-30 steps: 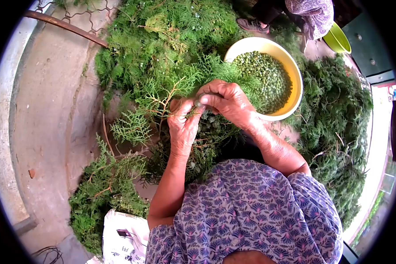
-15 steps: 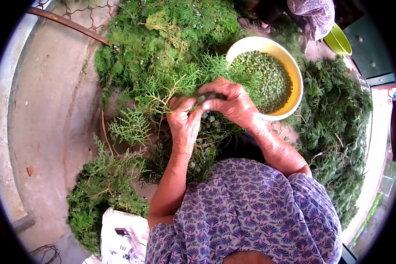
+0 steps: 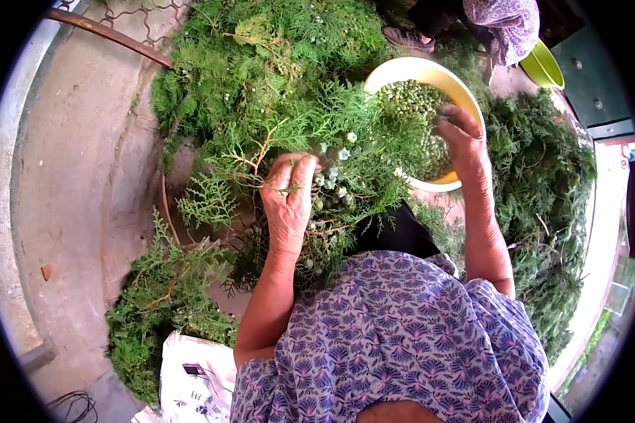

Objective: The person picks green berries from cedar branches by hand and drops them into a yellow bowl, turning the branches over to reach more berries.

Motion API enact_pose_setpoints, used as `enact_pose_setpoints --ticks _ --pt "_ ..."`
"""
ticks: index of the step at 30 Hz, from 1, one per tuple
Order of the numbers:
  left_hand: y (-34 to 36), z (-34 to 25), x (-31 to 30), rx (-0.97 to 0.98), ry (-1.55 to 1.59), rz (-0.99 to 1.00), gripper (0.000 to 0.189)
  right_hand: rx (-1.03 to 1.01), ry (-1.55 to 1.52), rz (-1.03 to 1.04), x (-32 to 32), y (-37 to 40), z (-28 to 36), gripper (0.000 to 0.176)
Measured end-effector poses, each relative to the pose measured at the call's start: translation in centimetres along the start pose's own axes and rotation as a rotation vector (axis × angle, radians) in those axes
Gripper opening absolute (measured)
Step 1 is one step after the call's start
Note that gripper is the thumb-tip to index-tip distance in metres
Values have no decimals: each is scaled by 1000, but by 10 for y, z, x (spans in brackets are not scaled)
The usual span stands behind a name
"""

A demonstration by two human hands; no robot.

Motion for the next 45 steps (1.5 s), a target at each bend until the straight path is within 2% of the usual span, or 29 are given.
enact_pose_setpoints --ticks 2,3,5,6,7,10,11,13,14,15,16,17,19,20,22,24,29,31,33,35,37,39,41,43,44,45 --pt "-1 2 0 -21 40 -5 25 -60 384 -150 -30 -6 -1 32" --pt "-2 4 0 -43 78 -9 24 -60 384 -151 -43 -13 -11 32" --pt "0 9 0 -94 87 -3 18 -98 752 -313 -68 -23 -23 32" --pt "-1 10 -1 -53 8 -6 15 -148 806 -348 -65 -20 -17 31" --pt "-1 8 -1 -13 -70 -6 13 -164 697 -348 -57 -13 -7 28" --pt "-3 6 -1 -20 -61 -16 11 -345 426 -257 6 24 46 19" --pt "-3 5 0 -11 -77 9 11 -360 424 -196 34 37 62 17" --pt "-5 4 0 7 -88 20 12 -576 547 46 94 56 79 19" --pt "-3 3 -1 15 -94 43 13 -630 515 125 117 64 84 22" --pt "-1 2 -1 21 -102 64 14 -600 482 184 133 62 77 23" --pt "1 1 -1 10 -174 92 16 -650 582 177 145 60 70 25" --pt "4 2 2 8 -155 140 18 -645 625 215 152 56 61 25" --pt "11 6 3 -57 -116 177 24 -500 580 326 156 43 44 26" --pt "14 7 3 -55 -67 166 33 -501 581 328 155 41 45 26" --pt "17 12 3 -78 -25 135 35 -431 600 358 155 37 41 25" --pt "18 19 1 -124 15 96 39 -446 566 367 156 37 42 23" --pt "11 20 1 -66 -41 87 36 -329 606 400 157 31 32 25" --pt "9 16 2 -33 -33 80 34 -363 553 339 157 30 29 22" --pt "8 16 4 -85 -91 114 30 -400 500 282 153 29 36 20" --pt "7 16 3 -54 -86 93 28 -15 274 36 115 4 22 14" --pt "7 10 1 -9 -156 73 29 -72 66 91 110 -5 30 14" --pt "8 15 0 -21 -137 76 31 25 -321 232 112 5 42 16" --pt "12 32 6 -87 203 106 38 -35 -189 413 121 20 52 17" --pt "12 30 7 -48 172 118 42 -128 117 444 140 44 58 19" --pt "12 31 8 -89 156 121 42 -437 269 432 150 55 70 22" --pt "12 34 8 -128 139 123 43 -581 439 436 161 61 71 26"
Point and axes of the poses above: each hand's wrist, its own y-axis away from the middle knuckle, its own x-axis out of the palm, z = x × y, the point moved 10 cm from there along -y, towards the middle knuckle, and after that the axes turned 10 degrees about x, right-handed, at the moved point
